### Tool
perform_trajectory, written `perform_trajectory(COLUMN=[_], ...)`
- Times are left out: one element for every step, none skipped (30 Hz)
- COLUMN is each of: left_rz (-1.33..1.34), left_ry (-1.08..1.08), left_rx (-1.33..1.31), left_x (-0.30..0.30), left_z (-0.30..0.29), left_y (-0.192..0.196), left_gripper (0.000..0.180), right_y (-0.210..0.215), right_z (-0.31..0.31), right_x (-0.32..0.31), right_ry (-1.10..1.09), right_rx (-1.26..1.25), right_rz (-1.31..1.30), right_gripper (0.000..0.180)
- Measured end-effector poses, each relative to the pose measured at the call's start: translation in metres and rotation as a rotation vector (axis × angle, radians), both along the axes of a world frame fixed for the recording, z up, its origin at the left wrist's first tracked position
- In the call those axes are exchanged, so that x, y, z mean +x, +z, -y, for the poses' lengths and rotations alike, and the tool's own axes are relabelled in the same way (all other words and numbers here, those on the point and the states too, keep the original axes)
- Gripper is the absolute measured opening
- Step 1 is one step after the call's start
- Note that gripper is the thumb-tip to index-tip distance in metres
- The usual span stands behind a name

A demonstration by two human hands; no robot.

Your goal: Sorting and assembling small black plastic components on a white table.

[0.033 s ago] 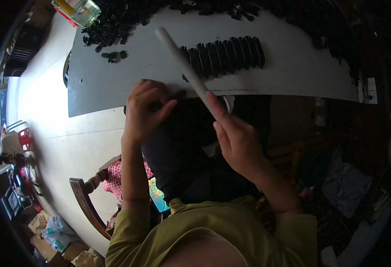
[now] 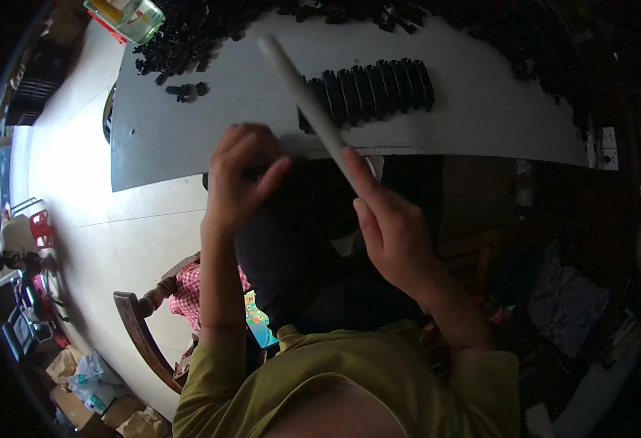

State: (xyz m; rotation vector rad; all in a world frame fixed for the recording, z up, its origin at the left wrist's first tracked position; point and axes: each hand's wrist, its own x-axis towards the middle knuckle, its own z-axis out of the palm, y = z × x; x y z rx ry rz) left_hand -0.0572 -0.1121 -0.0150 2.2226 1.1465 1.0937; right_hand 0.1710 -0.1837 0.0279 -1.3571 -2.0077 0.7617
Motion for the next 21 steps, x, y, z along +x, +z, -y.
perform_trajectory(left_rz=[0.049,0.098,0.065,0.065,0.001,-0.059,-0.056,-0.024,0.005,0.003,0.033,0.065,0.063,0.079,0.096,0.097,0.090,0.083,0.084,0.019,-0.048], left_ry=[0.093,0.186,0.204,0.207,0.245,0.276,0.274,0.260,0.241,0.238,0.229,0.223,0.223,0.213,0.201,0.197,0.198,0.202,0.201,0.143,0.084], left_rx=[0.012,0.024,0.047,0.050,0.044,0.038,0.040,-0.029,-0.103,-0.109,-0.127,-0.140,-0.141,-0.116,-0.089,-0.086,-0.110,-0.137,-0.136,-0.106,-0.078], left_x=[0.012,0.023,0.029,0.033,0.035,0.038,0.037,0.033,0.030,0.028,0.026,0.025,0.024,0.024,0.024,0.024,0.023,0.023,0.020,0.015,0.011], left_z=[-0.004,-0.008,-0.015,-0.019,-0.021,-0.023,-0.022,-0.019,-0.014,-0.009,-0.006,-0.004,-0.004,-0.003,-0.004,-0.003,-0.001,0.000,0.000,-0.002,-0.002], left_y=[0.007,0.010,0.008,0.006,0.003,-0.001,-0.003,-0.005,-0.007,-0.007,-0.008,-0.007,-0.007,-0.008,-0.008,-0.008,-0.007,-0.007,-0.005,-0.002,0.001], left_gripper=[0.018,0.019,0.017,0.017,0.017,0.016,0.016,0.016,0.016,0.016,0.016,0.017,0.017,0.017,0.017,0.017,0.018,0.018,0.018,0.019,0.020], right_y=[0.008,0.009,0.011,0.014,0.015,0.015,0.015,0.015,0.016,0.018,0.019,0.015,0.007,-0.001,-0.006,-0.013,-0.019,-0.022,-0.021,-0.017,-0.013], right_z=[0.001,-0.001,-0.002,-0.003,-0.004,-0.004,-0.003,-0.004,-0.004,-0.005,-0.005,-0.004,-0.001,0.003,0.005,0.005,0.003,0.001,-0.001,-0.004,-0.004], right_x=[0.000,-0.001,0.000,0.000,0.001,0.003,0.004,0.005,0.004,0.000,-0.002,-0.003,-0.003,-0.004,-0.005,-0.004,-0.003,-0.001,0.001,0.003,0.004], right_ry=[-0.025,-0.037,-0.034,-0.035,-0.035,-0.037,-0.037,-0.036,-0.040,-0.037,-0.033,-0.033,-0.037,-0.041,-0.050,-0.054,-0.039,-0.020,-0.022,-0.034,-0.047], right_rx=[-0.002,0.065,0.068,0.042,0.015,0.018,-0.018,-0.056,-0.061,0.047,0.154,0.153,0.118,0.083,-0.040,-0.038,-0.049,-0.062,-0.061,-0.034,-0.010], right_rz=[-0.026,-0.054,-0.054,-0.038,-0.023,-0.020,-0.039,-0.060,-0.061,-0.028,0.005,0.003,0.040,0.078,0.239,0.240,0.236,0.232,0.233,0.132,0.030], right_gripper=[0.057,0.055,0.055,0.055,0.054,0.054,0.054,0.054,0.054,0.056,0.057,0.057,0.059,0.060,0.063,0.063,0.063,0.063,0.063,0.062,0.061])
